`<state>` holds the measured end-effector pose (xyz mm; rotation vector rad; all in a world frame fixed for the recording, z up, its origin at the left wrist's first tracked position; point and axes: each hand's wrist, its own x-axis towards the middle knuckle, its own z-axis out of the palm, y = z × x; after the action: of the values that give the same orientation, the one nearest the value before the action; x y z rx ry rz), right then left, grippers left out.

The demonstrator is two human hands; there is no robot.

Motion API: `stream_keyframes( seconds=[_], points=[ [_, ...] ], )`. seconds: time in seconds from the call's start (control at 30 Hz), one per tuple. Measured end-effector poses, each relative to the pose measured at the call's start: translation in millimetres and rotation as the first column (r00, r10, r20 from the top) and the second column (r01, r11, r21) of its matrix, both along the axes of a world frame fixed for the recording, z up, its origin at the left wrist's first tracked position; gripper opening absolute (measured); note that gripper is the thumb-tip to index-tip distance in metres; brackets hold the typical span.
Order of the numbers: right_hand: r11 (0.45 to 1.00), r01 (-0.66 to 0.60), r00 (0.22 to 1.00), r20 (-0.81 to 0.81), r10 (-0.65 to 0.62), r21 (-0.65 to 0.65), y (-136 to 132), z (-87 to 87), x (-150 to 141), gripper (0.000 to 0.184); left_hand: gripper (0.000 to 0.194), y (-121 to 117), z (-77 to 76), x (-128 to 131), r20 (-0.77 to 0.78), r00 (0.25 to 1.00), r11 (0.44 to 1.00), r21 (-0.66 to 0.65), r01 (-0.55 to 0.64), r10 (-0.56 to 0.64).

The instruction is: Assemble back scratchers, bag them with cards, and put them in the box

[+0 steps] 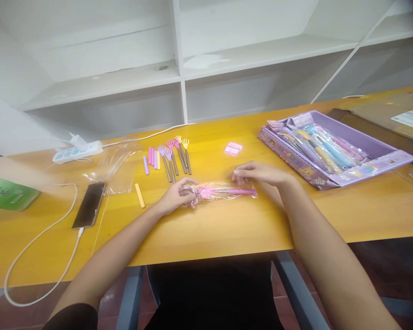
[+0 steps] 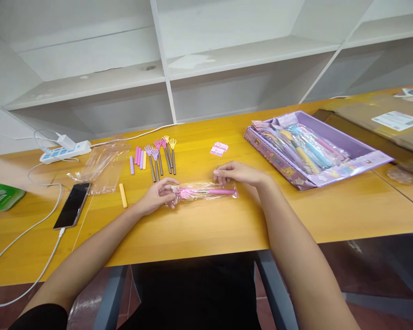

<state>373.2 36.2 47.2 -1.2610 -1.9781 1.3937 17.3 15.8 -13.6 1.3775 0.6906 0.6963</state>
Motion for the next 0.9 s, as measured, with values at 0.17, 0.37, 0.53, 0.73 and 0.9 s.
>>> stream_keyframes(
  seconds=[0.17, 0.37, 0.53, 0.73, 0.9],
  points=[
    [0.981, -0.177, 0.981, 0.063, 0.182, -0.081, -14, 5.2, -25, 0.054, 0.056, -3, -5.2, 6, 0.100, 0.993, 0.997, -0.052, -0.061, 0.066],
    [0.942, -0.302, 0.953, -0.012, 0.304, -0.145, -29, -6.3, -61, 0.048, 0.055, -3, -4.4, 6, 0.111, 0.989, 0.995, -0.026, -0.093, 0.095],
    [0.927, -0.337, 0.941, -0.102, 0.324, -0.164, -31, -14.3, -73, 0.043, 0.054, -1, -6.1, 7, 0.162, 0.979, 0.993, -0.009, -0.121, 0.121],
    [0.879, -0.378, 0.925, -0.078, 0.372, -0.289, -31, -18.1, -75, 0.047, 0.047, -4, -0.8, 10, 0.136, 0.976, 0.983, 0.055, -0.176, 0.167],
    [0.822, -0.438, 0.898, -0.133, 0.420, -0.364, -37, -21.5, -80, 0.052, 0.043, -8, -3.7, 13, 0.032, 0.973, 0.964, 0.136, -0.230, 0.227]
  ],
)
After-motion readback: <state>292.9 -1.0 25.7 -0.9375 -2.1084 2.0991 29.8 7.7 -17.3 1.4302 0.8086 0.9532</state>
